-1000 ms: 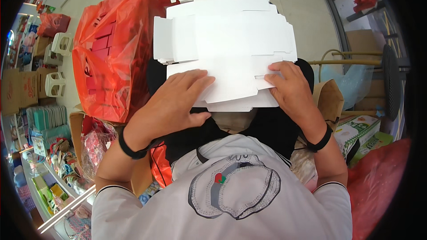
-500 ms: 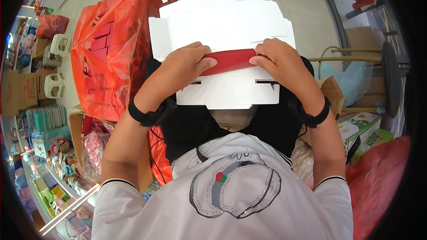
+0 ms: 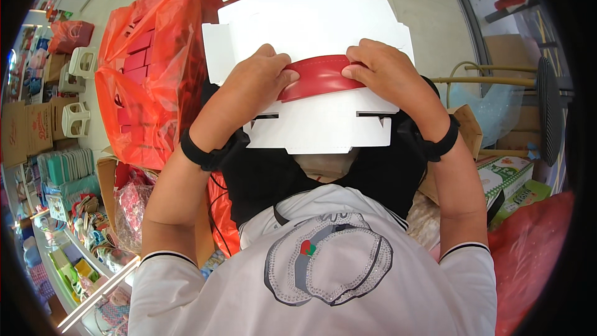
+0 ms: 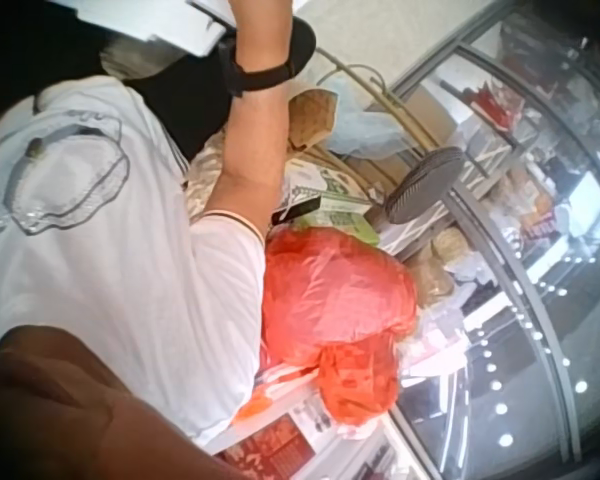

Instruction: Assembling and folding white cardboard gift boxes with red interior accents.

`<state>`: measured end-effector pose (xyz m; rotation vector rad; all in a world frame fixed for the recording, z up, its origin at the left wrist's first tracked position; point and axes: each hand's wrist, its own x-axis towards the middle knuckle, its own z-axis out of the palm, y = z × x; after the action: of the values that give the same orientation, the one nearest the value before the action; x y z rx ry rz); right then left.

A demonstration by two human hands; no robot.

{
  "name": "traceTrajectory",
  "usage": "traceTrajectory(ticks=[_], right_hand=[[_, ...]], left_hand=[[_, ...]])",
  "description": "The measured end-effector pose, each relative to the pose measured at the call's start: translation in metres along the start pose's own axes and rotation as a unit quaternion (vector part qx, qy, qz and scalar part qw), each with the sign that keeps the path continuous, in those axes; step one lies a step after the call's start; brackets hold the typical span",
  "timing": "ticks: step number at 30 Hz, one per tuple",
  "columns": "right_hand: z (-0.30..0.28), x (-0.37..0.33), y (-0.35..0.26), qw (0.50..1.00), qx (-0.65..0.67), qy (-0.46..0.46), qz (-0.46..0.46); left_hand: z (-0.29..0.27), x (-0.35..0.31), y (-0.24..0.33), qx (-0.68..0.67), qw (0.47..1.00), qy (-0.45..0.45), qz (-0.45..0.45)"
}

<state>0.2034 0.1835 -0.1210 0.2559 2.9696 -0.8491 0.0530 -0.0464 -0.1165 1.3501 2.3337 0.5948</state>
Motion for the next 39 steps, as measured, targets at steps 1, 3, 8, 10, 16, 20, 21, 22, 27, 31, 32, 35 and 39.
traceTrajectory(ticks=[1,3,8,10,16,20,21,22,27,31,32,35,39], right_hand=[[0.001,0.0,0.0,1.0,0.0,0.0,0.0],[0.002,0.001,0.0,1.0,-0.014,0.009,-0.003],[0.002,0.002,-0.005,1.0,-0.016,0.018,0.006],[0.002,0.002,-0.006,1.0,-0.02,0.014,0.014],[0.007,0.003,-0.006,0.999,-0.038,0.033,0.004],[0.007,0.003,-0.006,0.998,-0.052,0.033,0.004],[0.006,0.003,-0.006,0.998,-0.052,0.034,0.009],[0.004,0.003,-0.008,0.998,-0.053,0.036,0.007],[-0.001,-0.004,-0.011,0.994,-0.034,0.107,-0.015],[0.008,-0.017,-0.005,0.977,-0.041,0.126,-0.168],[0.011,-0.016,-0.006,0.976,-0.043,0.127,-0.169],[0.018,-0.013,-0.004,0.978,-0.062,0.114,-0.164],[0.02,-0.005,-0.001,0.965,-0.098,0.136,-0.201]], left_hand=[[0.002,-0.001,0.002,0.024,1.0,0.01,-0.006],[0.005,-0.003,0.006,0.047,0.999,0.021,-0.013],[0.01,-0.008,0.016,0.187,0.981,0.042,-0.004],[0.011,-0.008,0.017,0.192,0.981,0.039,-0.013],[0.011,-0.008,0.02,0.248,0.966,0.079,0.012],[0.007,-0.009,0.017,0.194,0.969,0.087,0.124],[0.008,-0.011,0.017,0.195,0.969,0.089,0.124],[0.01,-0.015,0.019,0.179,0.972,0.078,0.131],[0.014,-0.02,0.014,0.172,0.971,0.071,0.151],[0.015,-0.019,0.013,0.183,0.97,0.051,0.152],[0.015,-0.019,0.013,0.181,0.971,0.047,0.149],[0.011,-0.018,0.013,0.197,0.965,0.062,0.164],[0.013,-0.013,0.008,0.189,0.966,0.07,0.164]])
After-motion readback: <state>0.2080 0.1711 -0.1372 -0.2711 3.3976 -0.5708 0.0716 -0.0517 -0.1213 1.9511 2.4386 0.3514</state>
